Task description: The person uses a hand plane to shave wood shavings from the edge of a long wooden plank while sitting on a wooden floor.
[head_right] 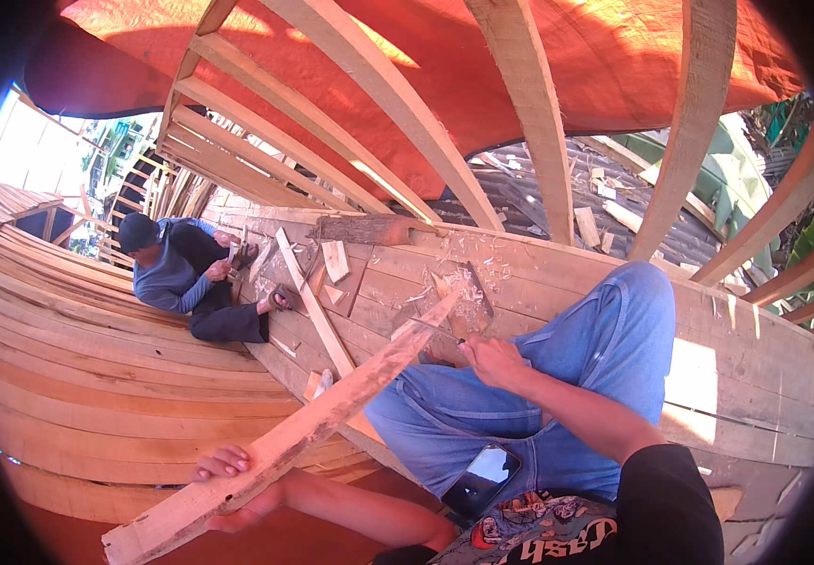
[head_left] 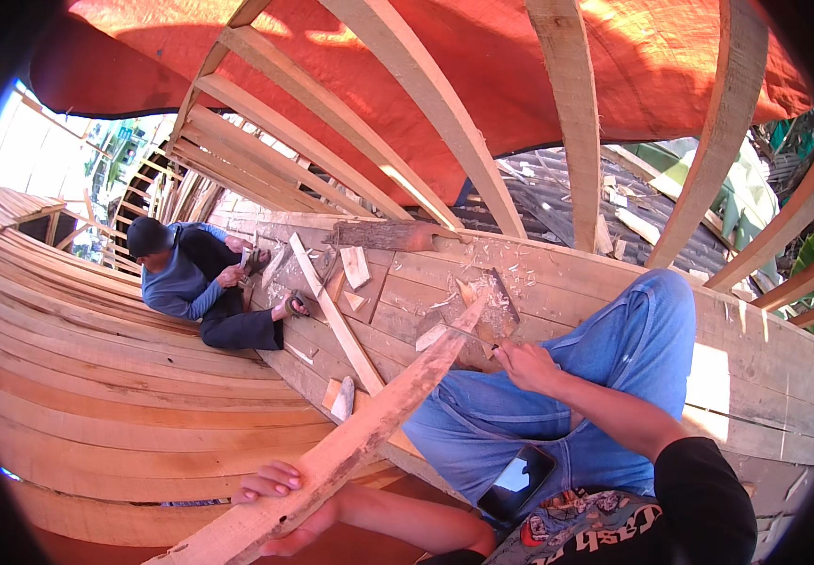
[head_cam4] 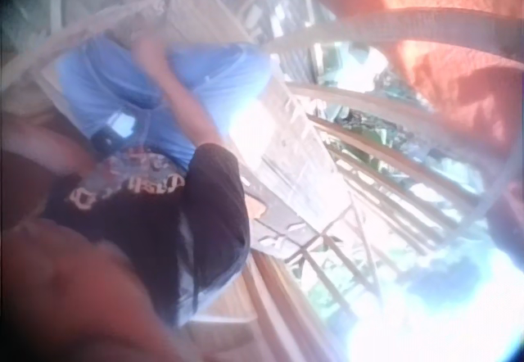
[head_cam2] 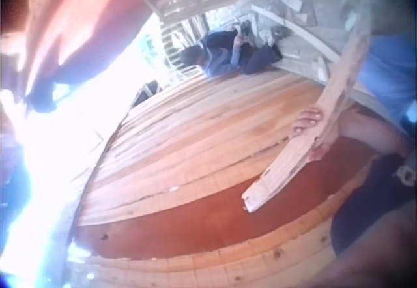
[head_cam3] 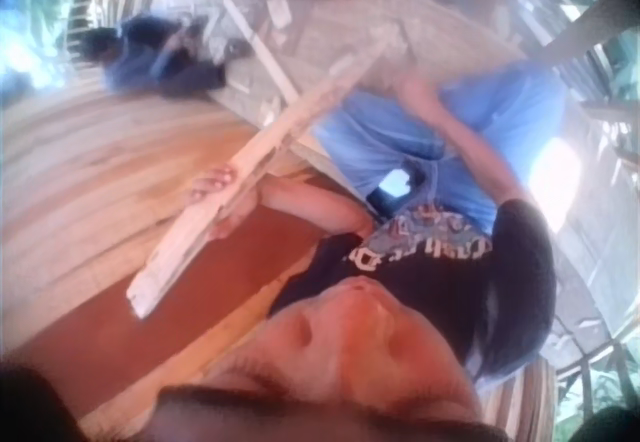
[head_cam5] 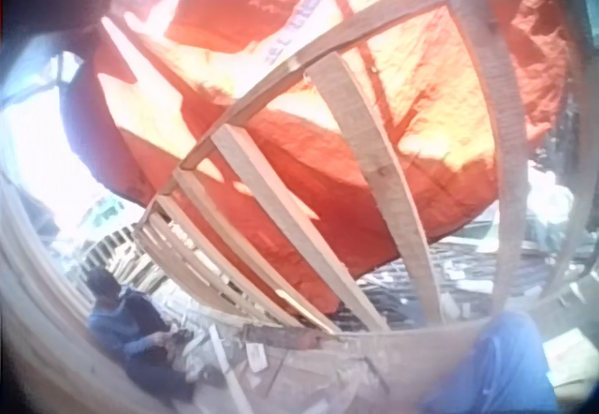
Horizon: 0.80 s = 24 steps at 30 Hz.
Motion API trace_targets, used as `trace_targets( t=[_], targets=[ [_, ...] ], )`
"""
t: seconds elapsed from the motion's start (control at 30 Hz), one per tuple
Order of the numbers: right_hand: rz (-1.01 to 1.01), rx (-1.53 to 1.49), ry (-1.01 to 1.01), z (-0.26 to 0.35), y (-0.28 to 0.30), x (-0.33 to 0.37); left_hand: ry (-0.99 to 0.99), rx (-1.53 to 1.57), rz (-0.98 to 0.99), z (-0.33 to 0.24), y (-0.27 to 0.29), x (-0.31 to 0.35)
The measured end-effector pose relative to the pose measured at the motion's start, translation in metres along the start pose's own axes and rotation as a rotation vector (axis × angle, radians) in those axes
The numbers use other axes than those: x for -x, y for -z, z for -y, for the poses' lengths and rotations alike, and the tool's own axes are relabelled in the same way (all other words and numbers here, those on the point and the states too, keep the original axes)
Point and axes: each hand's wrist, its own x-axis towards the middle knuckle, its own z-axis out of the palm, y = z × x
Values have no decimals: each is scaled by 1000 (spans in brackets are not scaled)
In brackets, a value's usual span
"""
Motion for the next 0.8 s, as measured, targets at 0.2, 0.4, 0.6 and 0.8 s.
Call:
trace_targets(
  t=[0.2,0.4,0.6,0.8],
  targets=[
    [-44,-6,25,-12,-11,-17,-15,-80,-81,13,0,-12],
    [-75,-68,12,-3,-15,-25,18,-243,-342,32,7,-32],
    [-77,-179,-14,2,-24,-30,39,-327,-514,45,-5,-50],
    [-50,-243,64,1,-16,-28,-53,-518,-699,48,-6,-51]
  ],
)
